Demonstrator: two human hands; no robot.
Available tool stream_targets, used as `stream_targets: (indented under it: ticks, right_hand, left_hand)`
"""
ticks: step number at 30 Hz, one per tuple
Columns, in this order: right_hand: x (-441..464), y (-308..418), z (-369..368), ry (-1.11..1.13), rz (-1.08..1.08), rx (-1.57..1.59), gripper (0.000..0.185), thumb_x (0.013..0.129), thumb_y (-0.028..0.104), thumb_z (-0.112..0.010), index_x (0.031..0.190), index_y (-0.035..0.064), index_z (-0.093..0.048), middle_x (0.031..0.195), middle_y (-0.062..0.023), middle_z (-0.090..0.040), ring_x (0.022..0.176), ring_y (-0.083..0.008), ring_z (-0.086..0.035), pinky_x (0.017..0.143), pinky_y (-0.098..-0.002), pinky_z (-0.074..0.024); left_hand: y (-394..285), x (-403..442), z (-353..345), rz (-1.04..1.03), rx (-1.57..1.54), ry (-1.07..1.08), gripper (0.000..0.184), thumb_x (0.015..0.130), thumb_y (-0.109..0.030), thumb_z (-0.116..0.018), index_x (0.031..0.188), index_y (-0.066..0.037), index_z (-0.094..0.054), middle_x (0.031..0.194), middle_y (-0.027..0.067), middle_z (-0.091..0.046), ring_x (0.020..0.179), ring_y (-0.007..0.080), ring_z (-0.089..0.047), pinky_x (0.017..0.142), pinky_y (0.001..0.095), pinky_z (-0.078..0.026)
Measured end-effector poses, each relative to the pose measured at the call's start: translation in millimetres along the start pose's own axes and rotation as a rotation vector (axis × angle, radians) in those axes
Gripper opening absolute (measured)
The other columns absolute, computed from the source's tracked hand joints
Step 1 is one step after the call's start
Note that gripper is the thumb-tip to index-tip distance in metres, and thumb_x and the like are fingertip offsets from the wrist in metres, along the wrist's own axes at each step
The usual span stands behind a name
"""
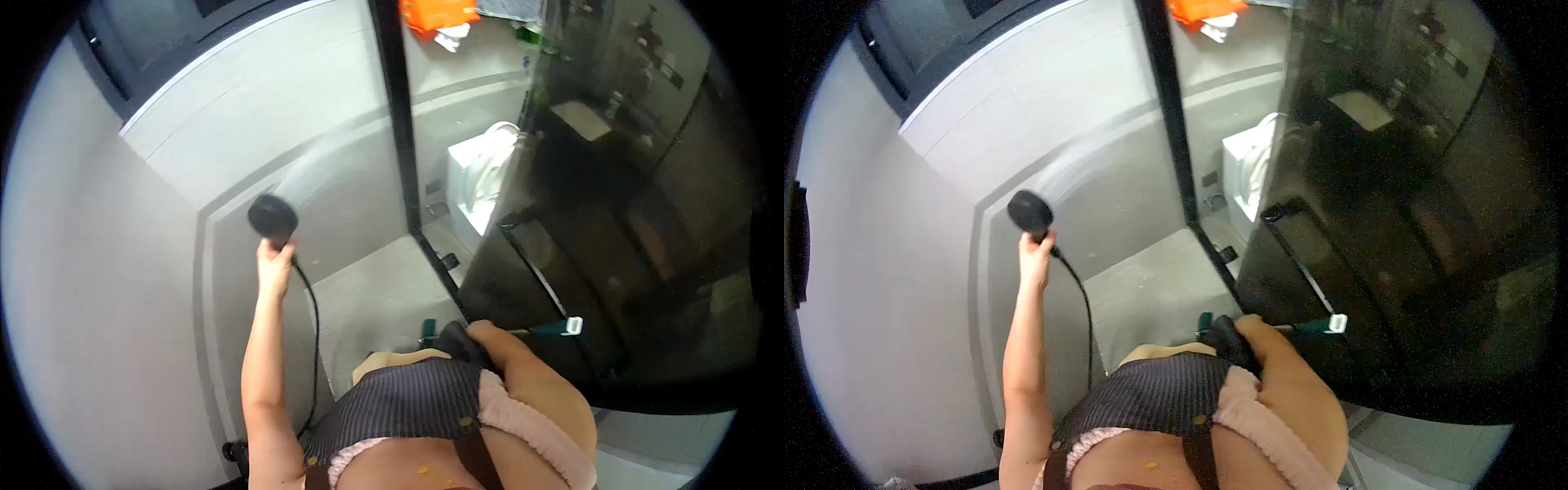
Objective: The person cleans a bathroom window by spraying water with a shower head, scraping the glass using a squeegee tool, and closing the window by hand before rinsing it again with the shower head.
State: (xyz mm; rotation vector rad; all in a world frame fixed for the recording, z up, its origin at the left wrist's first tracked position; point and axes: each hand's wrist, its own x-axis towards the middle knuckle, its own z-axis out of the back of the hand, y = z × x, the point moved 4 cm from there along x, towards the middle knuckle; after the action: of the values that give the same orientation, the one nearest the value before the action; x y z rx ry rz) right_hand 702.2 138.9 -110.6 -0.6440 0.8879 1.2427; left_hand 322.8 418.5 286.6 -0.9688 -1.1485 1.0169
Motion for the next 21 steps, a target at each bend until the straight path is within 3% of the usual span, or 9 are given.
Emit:
stream_targets:
  ticks: [1,4,6,8,11,15,18,20,21]
  right_hand:
    - [38.7,4.4,-10.0,-0.003,-0.035,-0.063,0.035,0.093,0.019,-0.045,0.121,0.0092,-0.063,0.128,-0.0121,-0.059,0.115,-0.0342,-0.057,0.090,-0.0542,-0.0432]
    - [44.0,16.9,18.2,-0.020,-0.049,-0.076,0.032,0.091,0.017,-0.051,0.119,0.0094,-0.064,0.126,-0.0105,-0.060,0.115,-0.0306,-0.057,0.089,-0.0508,-0.0455]
    - [70.9,27.8,39.0,0.010,-0.165,-0.321,0.029,0.088,0.018,-0.058,0.114,0.0116,-0.067,0.115,-0.0067,-0.066,0.098,-0.0255,-0.064,0.072,-0.0450,-0.0527]
    - [88.8,45.8,60.9,-0.025,-0.143,-0.422,0.027,0.087,0.020,-0.061,0.112,0.0131,-0.068,0.106,-0.0034,-0.068,0.088,-0.0228,-0.066,0.066,-0.0418,-0.0529]
    - [68.4,88.4,101.8,-0.112,-0.009,-0.472,0.030,0.083,0.015,-0.064,0.112,0.0121,-0.069,0.110,-0.0027,-0.068,0.094,-0.0254,-0.067,0.067,-0.0470,-0.0527]
    - [38.8,104.5,146.9,-0.089,0.064,-0.446,0.029,0.082,0.017,-0.065,0.110,0.0112,-0.069,0.108,-0.0028,-0.069,0.092,-0.0264,-0.067,0.067,-0.0454,-0.0517]
    - [59.4,92.4,153.6,-0.060,0.000,-0.247,0.025,0.082,0.019,-0.064,0.104,0.0099,-0.071,0.101,-0.0060,-0.070,0.086,-0.0247,-0.067,0.067,-0.0416,-0.0515]
    - [57.9,71.5,156.4,-0.289,-0.007,0.220,0.019,0.082,0.021,-0.063,0.091,0.0067,-0.073,0.091,-0.0100,-0.071,0.079,-0.0224,-0.067,0.064,-0.0382,-0.0511]
    - [79.2,57.3,133.6,-0.278,0.000,0.209,0.019,0.082,0.021,-0.063,0.091,0.0067,-0.073,0.091,-0.0100,-0.071,0.079,-0.0224,-0.067,0.064,-0.0382,-0.0511]
  left_hand:
    - [12.0,-4.2,2.7,0.003,0.016,-0.028,0.020,0.084,-0.011,-0.068,0.099,-0.002,-0.060,0.091,0.0015,-0.062,0.082,0.0099,-0.054,0.076,0.0269,-0.044]
    - [10.0,-23.8,0.4,0.052,0.003,-0.040,0.018,0.083,-0.011,-0.069,0.096,-0.003,-0.059,0.085,-0.0012,-0.059,0.076,0.0082,-0.050,0.072,0.0244,-0.042]
    - [12.8,-30.2,0.5,0.059,0.032,-0.061,0.016,0.083,-0.010,-0.069,0.094,-0.004,-0.059,0.081,-0.0022,-0.057,0.073,0.0070,-0.049,0.068,0.0233,-0.040]
    - [14.4,-34.0,-0.2,0.059,0.029,-0.079,0.016,0.084,-0.009,-0.069,0.094,-0.004,-0.059,0.081,-0.0020,-0.058,0.073,0.0072,-0.050,0.068,0.0236,-0.041]
    - [10.7,-43.7,-0.4,0.070,0.027,-0.106,0.016,0.084,-0.010,-0.069,0.096,-0.005,-0.059,0.084,-0.0012,-0.059,0.075,0.0085,-0.052,0.070,0.0252,-0.043]
    - [20.5,-55.5,5.9,0.169,0.033,-0.142,0.017,0.084,-0.008,-0.071,0.095,-0.005,-0.059,0.086,0.0002,-0.061,0.078,0.0098,-0.055,0.073,0.0274,-0.045]
    - [27.8,-65.5,15.3,0.165,0.022,-0.180,0.017,0.083,-0.007,-0.072,0.094,-0.005,-0.059,0.086,0.0005,-0.062,0.078,0.0100,-0.056,0.073,0.0276,-0.045]
    - [33.3,-74.0,20.7,0.195,0.028,-0.192,0.016,0.082,-0.007,-0.072,0.092,-0.006,-0.060,0.086,0.0003,-0.063,0.078,0.0100,-0.056,0.073,0.0275,-0.045]
    - [36.1,-80.6,23.0,0.206,0.032,-0.203,0.016,0.082,-0.007,-0.072,0.092,-0.006,-0.060,0.086,0.0003,-0.063,0.078,0.0100,-0.056,0.073,0.0275,-0.045]
